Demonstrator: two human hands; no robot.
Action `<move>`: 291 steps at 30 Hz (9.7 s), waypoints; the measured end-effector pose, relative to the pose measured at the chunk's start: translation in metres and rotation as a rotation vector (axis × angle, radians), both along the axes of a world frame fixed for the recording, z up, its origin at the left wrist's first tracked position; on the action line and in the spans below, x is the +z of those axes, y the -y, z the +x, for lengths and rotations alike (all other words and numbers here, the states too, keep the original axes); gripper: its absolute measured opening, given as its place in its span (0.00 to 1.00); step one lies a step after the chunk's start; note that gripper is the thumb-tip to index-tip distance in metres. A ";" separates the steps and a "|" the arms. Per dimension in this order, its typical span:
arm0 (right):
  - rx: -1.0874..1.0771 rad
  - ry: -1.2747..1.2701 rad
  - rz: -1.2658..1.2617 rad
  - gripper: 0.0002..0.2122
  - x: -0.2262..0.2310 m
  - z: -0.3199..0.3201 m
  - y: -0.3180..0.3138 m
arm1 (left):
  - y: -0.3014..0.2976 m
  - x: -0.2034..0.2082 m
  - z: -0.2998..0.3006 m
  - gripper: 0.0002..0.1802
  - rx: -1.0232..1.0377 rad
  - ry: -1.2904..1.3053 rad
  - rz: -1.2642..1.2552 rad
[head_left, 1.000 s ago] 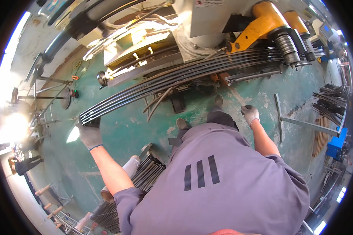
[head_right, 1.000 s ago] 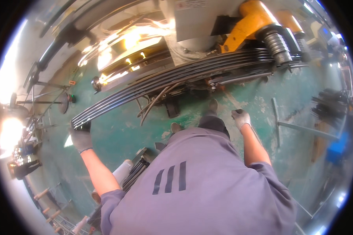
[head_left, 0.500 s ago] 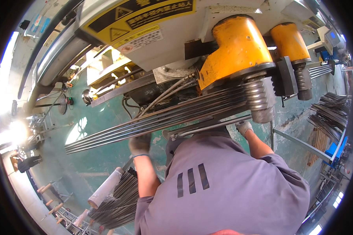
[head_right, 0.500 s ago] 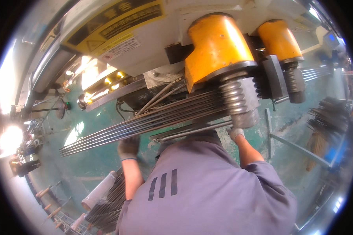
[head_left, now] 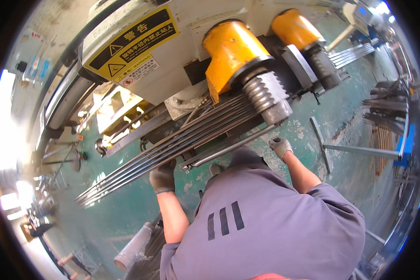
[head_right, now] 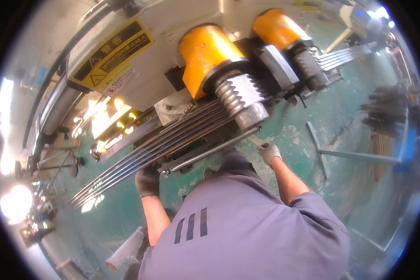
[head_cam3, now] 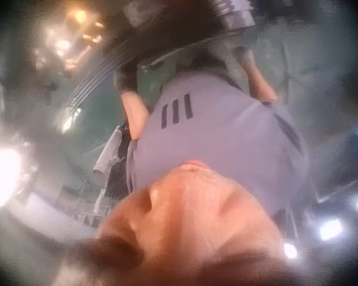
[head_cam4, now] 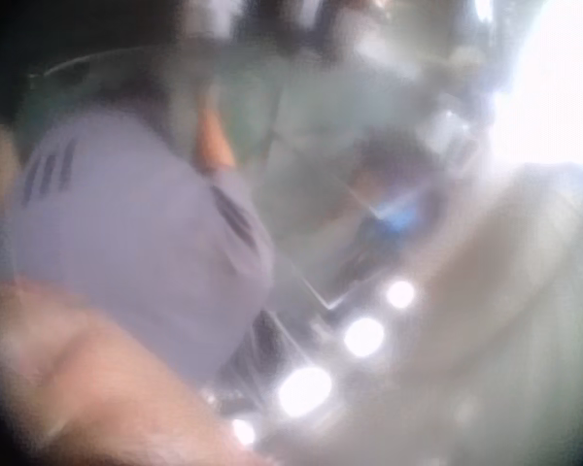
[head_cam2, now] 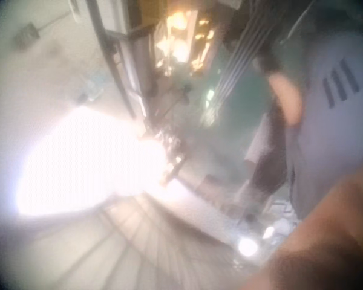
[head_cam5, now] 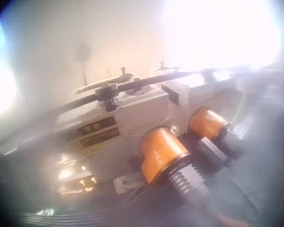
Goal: The person places a set of straight metal bars into a bending machine, secures them with a lever, and initiates the machine to bend the bars into a U-shape. They then remove the bent bars and place them onto a storage rack, repeating the process.
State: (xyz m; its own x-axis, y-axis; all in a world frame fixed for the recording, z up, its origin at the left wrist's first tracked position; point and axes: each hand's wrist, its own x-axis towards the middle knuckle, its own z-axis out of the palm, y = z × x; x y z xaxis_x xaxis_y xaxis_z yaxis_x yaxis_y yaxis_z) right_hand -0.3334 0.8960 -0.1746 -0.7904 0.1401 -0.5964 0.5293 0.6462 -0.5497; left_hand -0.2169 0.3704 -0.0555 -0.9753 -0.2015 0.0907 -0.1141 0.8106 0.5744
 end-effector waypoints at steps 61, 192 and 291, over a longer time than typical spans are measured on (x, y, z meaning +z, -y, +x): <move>-0.386 -0.876 -0.928 0.21 0.239 -0.171 0.023 | -0.199 0.466 -0.202 0.13 -0.378 -0.770 -0.755; -0.933 -1.055 0.574 0.11 0.312 0.207 -0.835 | -0.808 0.061 0.034 0.21 -0.004 0.741 2.007; 1.760 0.766 -0.041 0.38 -0.054 0.696 0.514 | -0.224 0.083 0.837 0.11 1.542 -0.003 -1.005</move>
State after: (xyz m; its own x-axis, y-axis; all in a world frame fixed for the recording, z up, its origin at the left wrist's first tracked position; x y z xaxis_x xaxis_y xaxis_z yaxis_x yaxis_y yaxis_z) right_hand 0.3631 0.3820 -0.2281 0.3902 -0.4267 -0.8159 -0.5096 0.6379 -0.5774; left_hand 0.6204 0.5944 0.0275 0.0023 -0.6846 0.7289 -1.0000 -0.0047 -0.0013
